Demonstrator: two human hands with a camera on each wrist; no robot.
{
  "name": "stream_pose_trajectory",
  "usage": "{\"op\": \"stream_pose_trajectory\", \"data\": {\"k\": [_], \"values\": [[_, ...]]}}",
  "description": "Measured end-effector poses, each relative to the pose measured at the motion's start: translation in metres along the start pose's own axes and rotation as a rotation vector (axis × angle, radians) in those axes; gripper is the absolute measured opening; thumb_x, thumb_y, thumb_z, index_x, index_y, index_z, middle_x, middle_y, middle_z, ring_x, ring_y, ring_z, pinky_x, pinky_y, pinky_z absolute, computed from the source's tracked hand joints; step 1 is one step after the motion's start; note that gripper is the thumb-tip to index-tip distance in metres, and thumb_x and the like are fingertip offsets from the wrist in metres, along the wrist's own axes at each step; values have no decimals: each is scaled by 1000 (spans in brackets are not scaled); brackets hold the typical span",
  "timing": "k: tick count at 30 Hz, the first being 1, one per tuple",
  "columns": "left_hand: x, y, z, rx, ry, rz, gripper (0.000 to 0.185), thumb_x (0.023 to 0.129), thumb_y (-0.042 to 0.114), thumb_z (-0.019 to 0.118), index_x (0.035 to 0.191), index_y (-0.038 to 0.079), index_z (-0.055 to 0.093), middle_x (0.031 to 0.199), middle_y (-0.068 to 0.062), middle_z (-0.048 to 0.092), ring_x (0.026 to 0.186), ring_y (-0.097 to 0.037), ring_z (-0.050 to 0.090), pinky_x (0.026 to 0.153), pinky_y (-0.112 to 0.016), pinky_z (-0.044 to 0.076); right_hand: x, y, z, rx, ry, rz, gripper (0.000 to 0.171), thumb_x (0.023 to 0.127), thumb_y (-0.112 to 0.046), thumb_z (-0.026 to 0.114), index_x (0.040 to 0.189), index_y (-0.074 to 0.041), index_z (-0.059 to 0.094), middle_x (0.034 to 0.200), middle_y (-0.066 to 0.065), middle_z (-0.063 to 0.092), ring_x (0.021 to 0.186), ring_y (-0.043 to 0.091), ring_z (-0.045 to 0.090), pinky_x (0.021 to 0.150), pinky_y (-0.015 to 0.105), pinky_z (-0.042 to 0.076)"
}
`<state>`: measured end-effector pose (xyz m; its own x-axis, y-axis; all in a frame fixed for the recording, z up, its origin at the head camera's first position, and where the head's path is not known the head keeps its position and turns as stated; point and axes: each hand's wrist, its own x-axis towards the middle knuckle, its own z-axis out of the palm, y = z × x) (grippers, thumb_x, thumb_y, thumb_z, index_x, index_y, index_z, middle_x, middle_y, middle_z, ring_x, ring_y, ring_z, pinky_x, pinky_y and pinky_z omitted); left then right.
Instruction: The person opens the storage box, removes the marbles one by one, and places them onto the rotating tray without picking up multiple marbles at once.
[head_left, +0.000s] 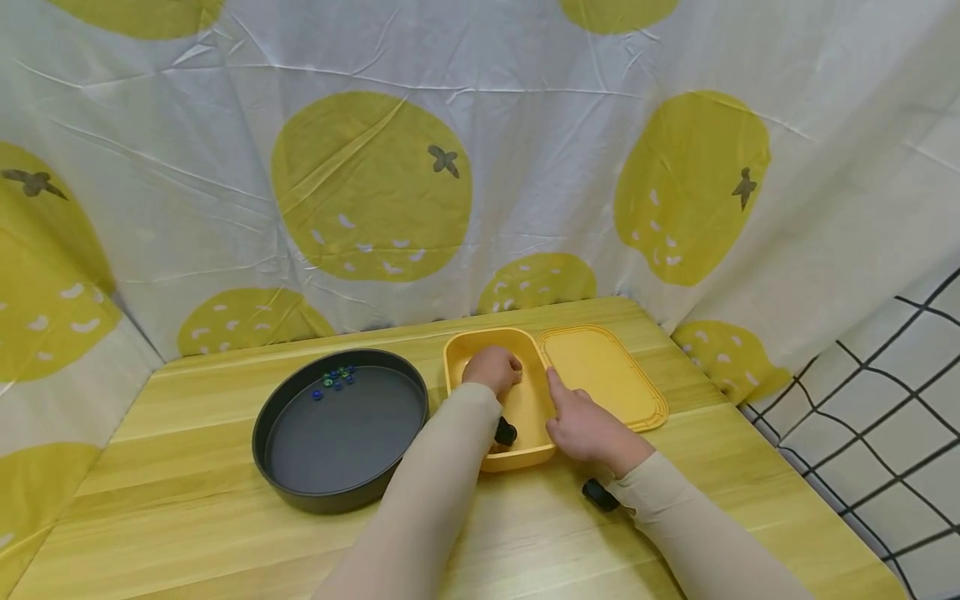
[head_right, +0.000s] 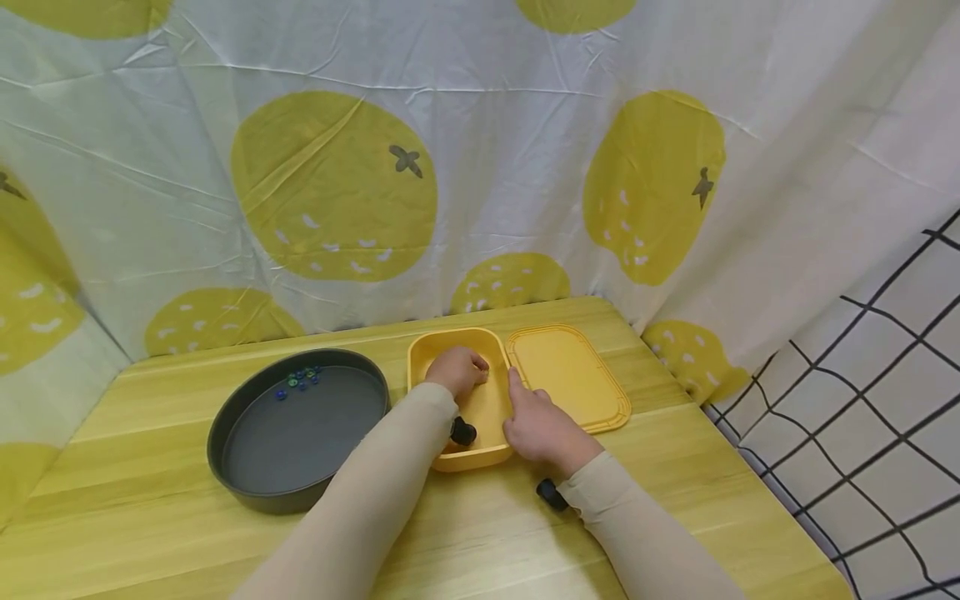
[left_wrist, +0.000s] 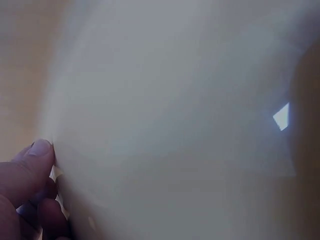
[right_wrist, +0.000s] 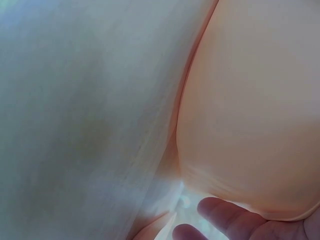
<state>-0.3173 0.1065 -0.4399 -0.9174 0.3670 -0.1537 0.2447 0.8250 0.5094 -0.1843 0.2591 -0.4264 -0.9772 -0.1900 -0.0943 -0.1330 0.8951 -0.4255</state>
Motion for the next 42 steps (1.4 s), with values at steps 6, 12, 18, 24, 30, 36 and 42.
{"op": "stream_pose_trajectory", "data": {"k": [6, 12, 18, 24, 30, 36, 42], "values": [[1, -1, -1, -31, 2, -20, 24, 99, 24, 75, 122, 26, 81, 127, 9, 76, 119, -18, 69, 102, -37, 55, 1, -1, 0, -3, 8, -13, 79, 102, -13, 48, 165, 9, 7, 165, 31, 35, 143, 49, 44, 117, 59, 40], [-1, -2, -1, -47, 8, -25, 22, 98, 23, 77, 119, 25, 82, 124, 9, 77, 117, -17, 70, 101, -36, 55, 1, -1, 1, 0, 7, -15, 79, 102, -12, 48, 165, 10, 6, 165, 31, 35, 144, 50, 43, 117, 60, 39], [-1, -4, 0, -53, 0, -25, 23, 98, 24, 77, 120, 25, 82, 124, 9, 77, 120, -18, 69, 103, -36, 55, 1, -1, 3, 3, 5, -7, 79, 102, -13, 49, 165, 9, 6, 165, 30, 36, 144, 49, 44, 117, 59, 40], [-3, -4, -2, -24, -6, -21, 24, 99, 25, 75, 122, 27, 81, 128, 10, 76, 121, -16, 69, 103, -35, 55, 2, -2, 2, 7, 6, -1, 80, 101, -13, 49, 165, 8, 6, 165, 30, 36, 145, 49, 43, 118, 59, 39], [-8, -1, -4, -15, 0, -13, 24, 99, 25, 75, 123, 27, 81, 127, 10, 76, 120, -16, 69, 102, -34, 55, 1, -3, 1, 11, -1, 8, 80, 102, -14, 49, 165, 8, 7, 165, 30, 35, 145, 49, 43, 119, 59, 38], [-9, 1, -5, -5, -5, -14, 24, 101, 26, 73, 124, 27, 80, 129, 11, 75, 121, -15, 68, 103, -34, 55, 1, -2, 1, 12, 2, 2, 80, 101, -12, 50, 165, 9, 7, 165, 31, 37, 144, 49, 44, 118, 60, 39], [-8, 1, -4, -2, -2, -4, 25, 100, 26, 73, 124, 27, 80, 129, 10, 75, 122, -16, 68, 105, -35, 54, 1, -1, 1, 17, 2, 1, 80, 101, -12, 49, 165, 9, 6, 164, 31, 36, 144, 50, 43, 118, 60, 38]]}}
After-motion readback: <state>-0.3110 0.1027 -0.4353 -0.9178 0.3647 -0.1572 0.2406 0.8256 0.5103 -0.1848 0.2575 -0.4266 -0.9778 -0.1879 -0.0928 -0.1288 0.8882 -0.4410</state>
